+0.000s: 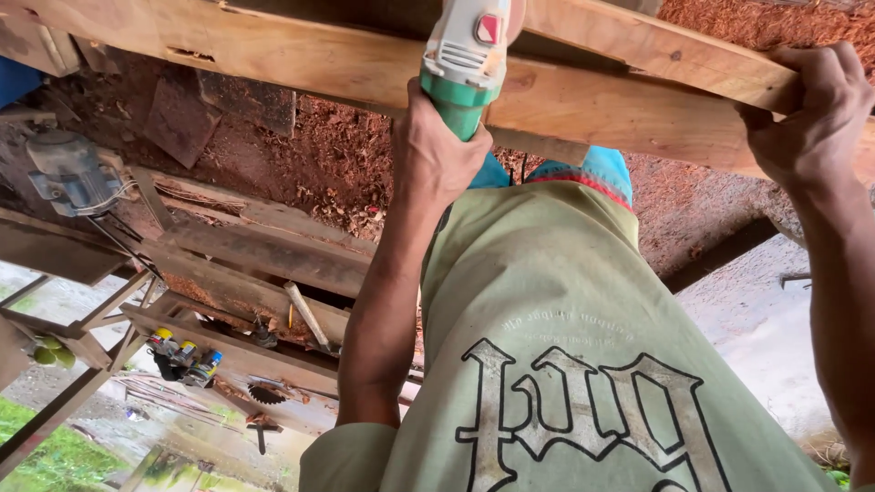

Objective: The person uses a handheld electric sander to smooth the surface of a long wooden plank. They move the sander back and forth along the length of the wood, occasionally adjusting their grip and the plank's position on the workbench.

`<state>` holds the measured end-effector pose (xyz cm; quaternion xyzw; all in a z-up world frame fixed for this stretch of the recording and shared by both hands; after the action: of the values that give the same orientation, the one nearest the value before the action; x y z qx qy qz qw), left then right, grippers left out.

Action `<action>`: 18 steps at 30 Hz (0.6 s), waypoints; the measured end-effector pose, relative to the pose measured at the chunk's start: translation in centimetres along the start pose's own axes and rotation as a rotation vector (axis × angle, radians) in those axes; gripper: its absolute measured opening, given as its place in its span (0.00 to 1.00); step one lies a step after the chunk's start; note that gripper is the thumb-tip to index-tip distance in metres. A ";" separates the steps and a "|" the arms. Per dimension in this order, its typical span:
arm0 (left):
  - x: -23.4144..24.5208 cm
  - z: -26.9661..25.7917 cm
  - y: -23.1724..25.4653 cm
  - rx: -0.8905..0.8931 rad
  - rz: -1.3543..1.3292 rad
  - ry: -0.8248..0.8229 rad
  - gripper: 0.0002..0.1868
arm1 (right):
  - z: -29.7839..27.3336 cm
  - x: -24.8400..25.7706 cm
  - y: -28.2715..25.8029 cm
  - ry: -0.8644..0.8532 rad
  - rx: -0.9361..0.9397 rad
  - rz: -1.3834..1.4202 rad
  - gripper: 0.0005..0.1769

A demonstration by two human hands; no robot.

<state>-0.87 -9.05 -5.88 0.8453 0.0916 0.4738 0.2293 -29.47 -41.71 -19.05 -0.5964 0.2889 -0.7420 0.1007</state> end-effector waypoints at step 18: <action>7.9 5.9 -7.4 0.031 -0.004 0.087 0.31 | 0.9 0.1 -3.2 -0.105 -0.190 0.266 0.34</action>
<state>8.85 -1.43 -5.99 0.8271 0.1107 0.5082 0.2130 -27.99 -39.45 -17.08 -0.5979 0.4286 -0.6591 0.1561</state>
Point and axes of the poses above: each hand's wrist, its own z-axis towards the middle knuckle, its own x-axis out of the back of the hand, y = z × x, the point moved 2 cm from there along z, towards the middle knuckle, and after that the axes turned 1 degree about y, right-handed, at the moved point
